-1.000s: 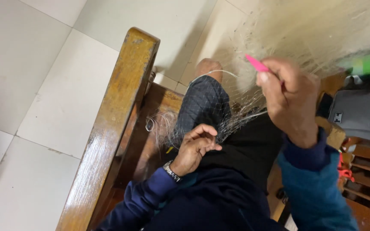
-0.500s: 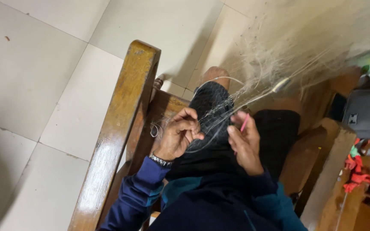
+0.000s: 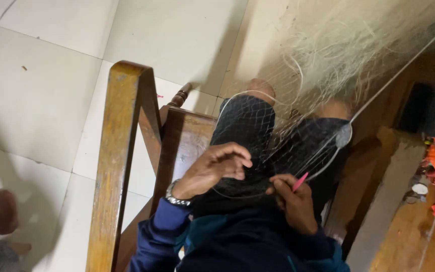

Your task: Repairing a fishing net using a pink shuttle needle

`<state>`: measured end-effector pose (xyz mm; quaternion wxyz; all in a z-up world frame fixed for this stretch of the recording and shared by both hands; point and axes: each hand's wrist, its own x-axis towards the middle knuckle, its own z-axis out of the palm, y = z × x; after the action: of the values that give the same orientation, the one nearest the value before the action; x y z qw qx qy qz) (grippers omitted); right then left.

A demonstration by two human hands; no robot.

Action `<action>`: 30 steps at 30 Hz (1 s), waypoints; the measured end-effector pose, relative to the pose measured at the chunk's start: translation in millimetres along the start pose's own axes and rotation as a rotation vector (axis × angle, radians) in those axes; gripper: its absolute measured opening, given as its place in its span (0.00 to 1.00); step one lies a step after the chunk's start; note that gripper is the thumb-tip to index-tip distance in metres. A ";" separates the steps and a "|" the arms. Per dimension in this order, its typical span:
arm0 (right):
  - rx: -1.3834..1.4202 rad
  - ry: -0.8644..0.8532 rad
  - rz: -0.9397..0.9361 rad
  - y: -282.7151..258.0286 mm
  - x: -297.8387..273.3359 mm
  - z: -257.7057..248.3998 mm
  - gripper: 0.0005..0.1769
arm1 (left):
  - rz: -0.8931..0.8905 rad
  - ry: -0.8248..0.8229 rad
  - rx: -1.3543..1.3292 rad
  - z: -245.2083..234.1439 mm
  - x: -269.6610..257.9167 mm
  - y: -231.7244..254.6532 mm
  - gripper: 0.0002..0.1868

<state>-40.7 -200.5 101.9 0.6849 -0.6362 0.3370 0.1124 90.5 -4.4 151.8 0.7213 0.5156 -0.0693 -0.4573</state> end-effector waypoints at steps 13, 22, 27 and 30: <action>0.019 -0.343 -0.081 -24.0 1.1 -39.7 0.12 | 0.005 0.508 0.225 65.0 -0.5 0.1 0.06; 0.161 -0.108 -0.083 1.6 6.4 -40.6 0.12 | 0.210 -0.269 -0.277 53.7 -28.0 10.4 0.11; 0.163 -0.127 -0.156 6.8 6.5 -42.9 0.12 | 0.085 -0.172 -0.157 52.3 -53.1 29.2 0.13; 0.180 -0.215 -0.122 10.9 5.8 -46.9 0.12 | 0.137 -0.291 -0.293 42.1 -59.4 20.5 0.15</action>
<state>-57.6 -244.7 91.4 0.7768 -0.5759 0.2311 0.1074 44.5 11.5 209.7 0.8003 0.3280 -0.1403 -0.4819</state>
